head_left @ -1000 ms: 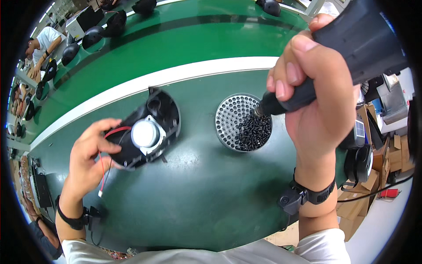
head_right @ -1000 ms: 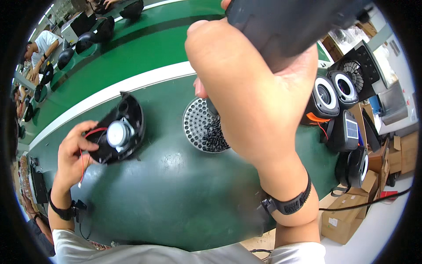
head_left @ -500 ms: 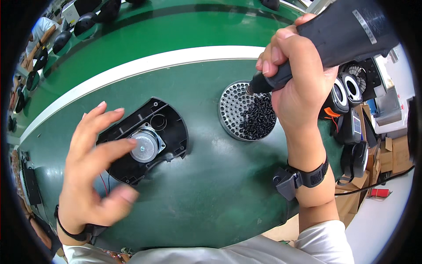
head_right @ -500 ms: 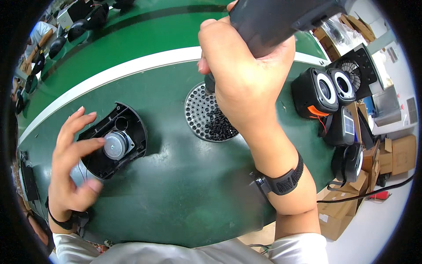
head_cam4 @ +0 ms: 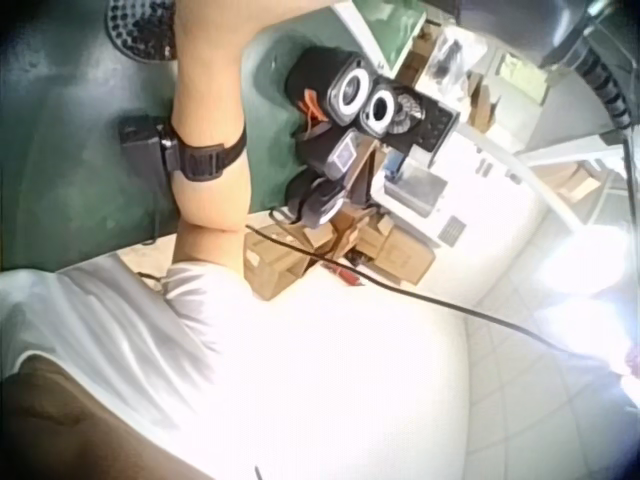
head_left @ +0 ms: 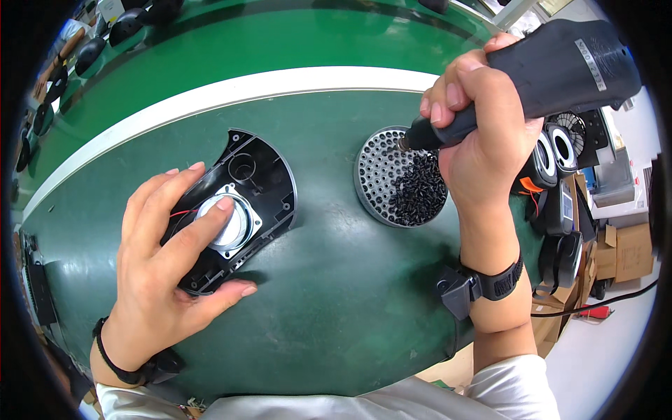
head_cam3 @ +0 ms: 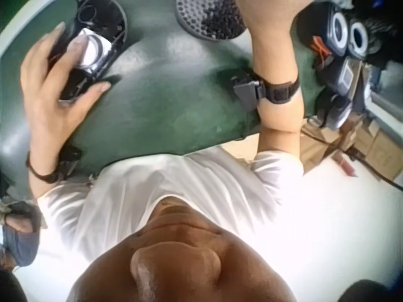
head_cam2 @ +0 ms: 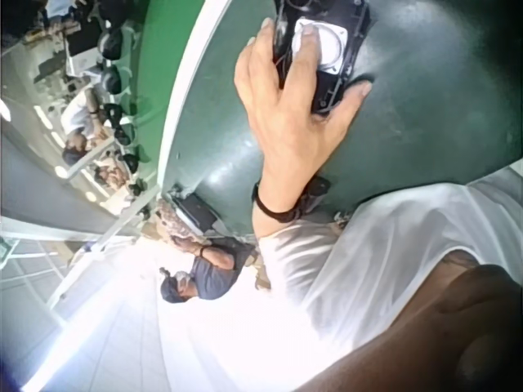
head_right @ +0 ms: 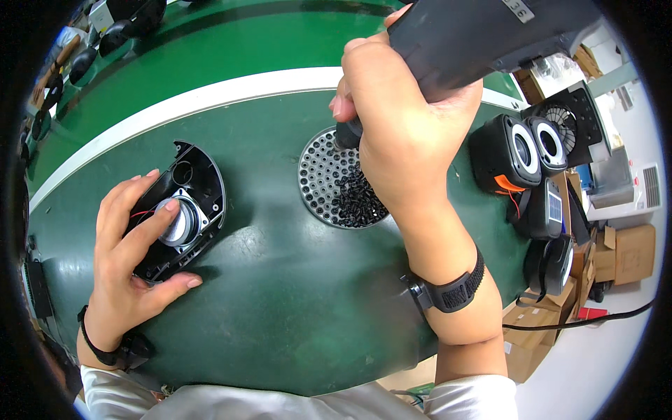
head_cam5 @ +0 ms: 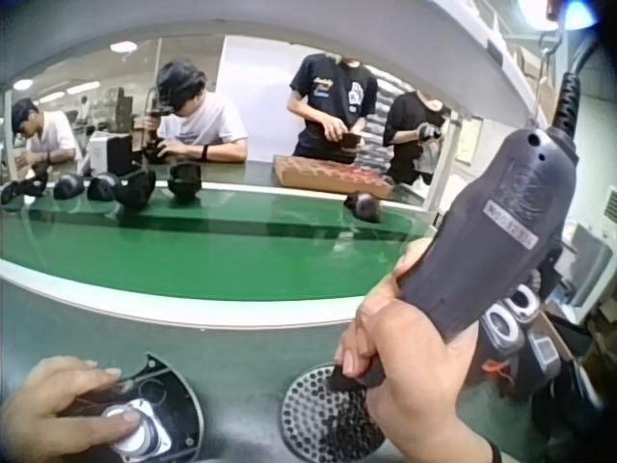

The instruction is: Assembling internal components and screwing a black plastic housing using an electric screwdriver on a production line.

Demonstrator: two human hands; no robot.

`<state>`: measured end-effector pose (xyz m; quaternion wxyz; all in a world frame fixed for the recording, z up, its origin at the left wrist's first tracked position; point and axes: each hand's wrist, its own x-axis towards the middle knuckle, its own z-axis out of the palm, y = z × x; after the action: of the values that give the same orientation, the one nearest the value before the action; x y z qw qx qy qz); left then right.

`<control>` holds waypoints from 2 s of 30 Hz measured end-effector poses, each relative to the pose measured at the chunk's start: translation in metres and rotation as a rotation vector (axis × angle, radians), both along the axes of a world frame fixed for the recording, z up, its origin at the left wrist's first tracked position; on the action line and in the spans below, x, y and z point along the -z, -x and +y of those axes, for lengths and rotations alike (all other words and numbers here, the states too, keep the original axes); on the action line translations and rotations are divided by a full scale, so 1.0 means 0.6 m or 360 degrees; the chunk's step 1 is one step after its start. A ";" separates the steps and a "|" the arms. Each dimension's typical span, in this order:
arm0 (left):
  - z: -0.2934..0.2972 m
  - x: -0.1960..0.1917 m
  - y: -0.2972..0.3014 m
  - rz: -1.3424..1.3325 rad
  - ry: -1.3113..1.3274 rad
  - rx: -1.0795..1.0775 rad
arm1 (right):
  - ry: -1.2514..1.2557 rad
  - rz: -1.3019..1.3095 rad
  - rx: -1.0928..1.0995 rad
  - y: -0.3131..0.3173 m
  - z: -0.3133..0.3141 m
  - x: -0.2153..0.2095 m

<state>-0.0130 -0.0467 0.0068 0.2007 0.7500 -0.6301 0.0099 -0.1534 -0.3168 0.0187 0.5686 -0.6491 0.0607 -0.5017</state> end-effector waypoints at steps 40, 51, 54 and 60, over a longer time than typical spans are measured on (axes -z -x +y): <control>0.004 0.027 -0.011 0.0063 0.0329 0.0144 | -0.0067 -0.0259 -0.0678 0.097 -0.004 -0.139; 0.009 0.031 -0.006 0.0093 0.0300 0.0202 | -0.0308 0.0069 -0.0774 0.100 0.096 -0.122; 0.007 0.032 -0.002 0.0117 0.0303 0.0178 | -0.0232 0.0075 -0.0802 0.070 0.112 -0.102; 0.005 0.036 -0.011 0.0111 0.0336 0.0220 | -0.0168 0.0158 -0.0734 0.054 0.124 -0.095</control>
<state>-0.0063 -0.0435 -0.0148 0.3007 0.6794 -0.6683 0.0362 -0.1859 -0.2427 0.0759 0.6975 -0.6391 -0.0353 -0.3222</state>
